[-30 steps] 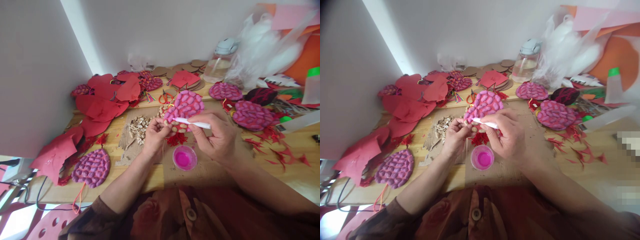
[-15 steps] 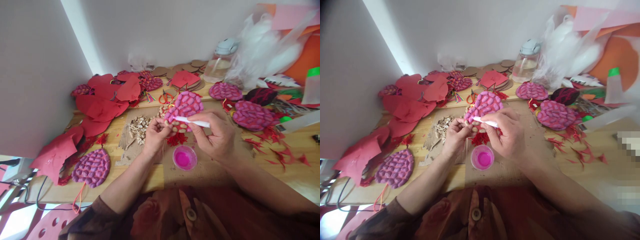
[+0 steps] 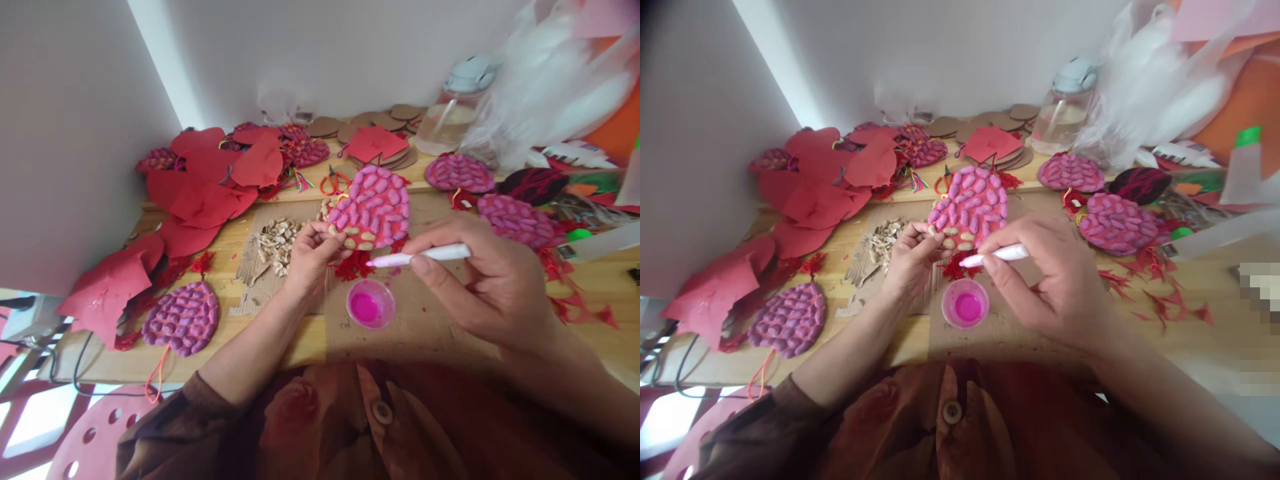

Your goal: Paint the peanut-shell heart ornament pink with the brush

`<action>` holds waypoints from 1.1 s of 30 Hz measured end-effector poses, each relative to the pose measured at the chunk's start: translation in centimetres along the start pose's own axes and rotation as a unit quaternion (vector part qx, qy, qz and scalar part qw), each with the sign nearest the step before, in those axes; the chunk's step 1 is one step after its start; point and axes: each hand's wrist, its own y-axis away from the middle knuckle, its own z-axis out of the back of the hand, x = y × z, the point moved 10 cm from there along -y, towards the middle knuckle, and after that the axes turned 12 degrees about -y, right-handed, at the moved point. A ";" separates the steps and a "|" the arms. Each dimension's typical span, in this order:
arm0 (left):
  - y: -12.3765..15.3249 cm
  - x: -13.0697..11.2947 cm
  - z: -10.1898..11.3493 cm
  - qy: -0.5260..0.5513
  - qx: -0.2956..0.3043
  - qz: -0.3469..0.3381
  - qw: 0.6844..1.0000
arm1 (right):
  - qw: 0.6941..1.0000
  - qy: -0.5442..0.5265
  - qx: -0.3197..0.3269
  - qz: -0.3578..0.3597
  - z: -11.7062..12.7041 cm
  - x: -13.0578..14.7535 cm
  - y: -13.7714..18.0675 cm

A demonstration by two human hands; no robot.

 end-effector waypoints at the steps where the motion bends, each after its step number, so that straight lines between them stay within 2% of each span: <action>1: 0.0 0.0 0.0 -0.001 -0.002 -0.002 1.000 | 0.999 -0.002 0.033 -0.005 -0.5 0.2 0.3; 6: -0.1 -0.2 0.1 -0.002 -0.004 -0.011 1.000 | 0.986 0.036 0.163 0.020 -3.9 0.7 1.8; 13: -0.1 -0.6 -0.1 0.007 0.008 -0.028 1.000 | 0.958 0.104 0.262 0.054 -7.4 0.7 2.6; 20: -0.1 -0.3 -0.1 0.001 0.001 -0.011 1.000 | 0.943 0.152 0.286 0.076 -8.5 0.9 3.0; 25: -0.1 -0.4 -0.3 0.015 0.008 -0.014 1.000 | 0.943 0.164 0.277 0.087 -8.5 1.1 2.9; 30: -0.1 -0.2 -0.2 0.013 0.004 -0.010 1.000 | 0.948 0.144 0.277 0.068 -8.6 1.0 2.7; 33: -0.1 -0.2 -0.2 0.025 0.003 -0.007 1.000 | 0.955 0.112 0.272 0.034 -7.7 0.2 2.6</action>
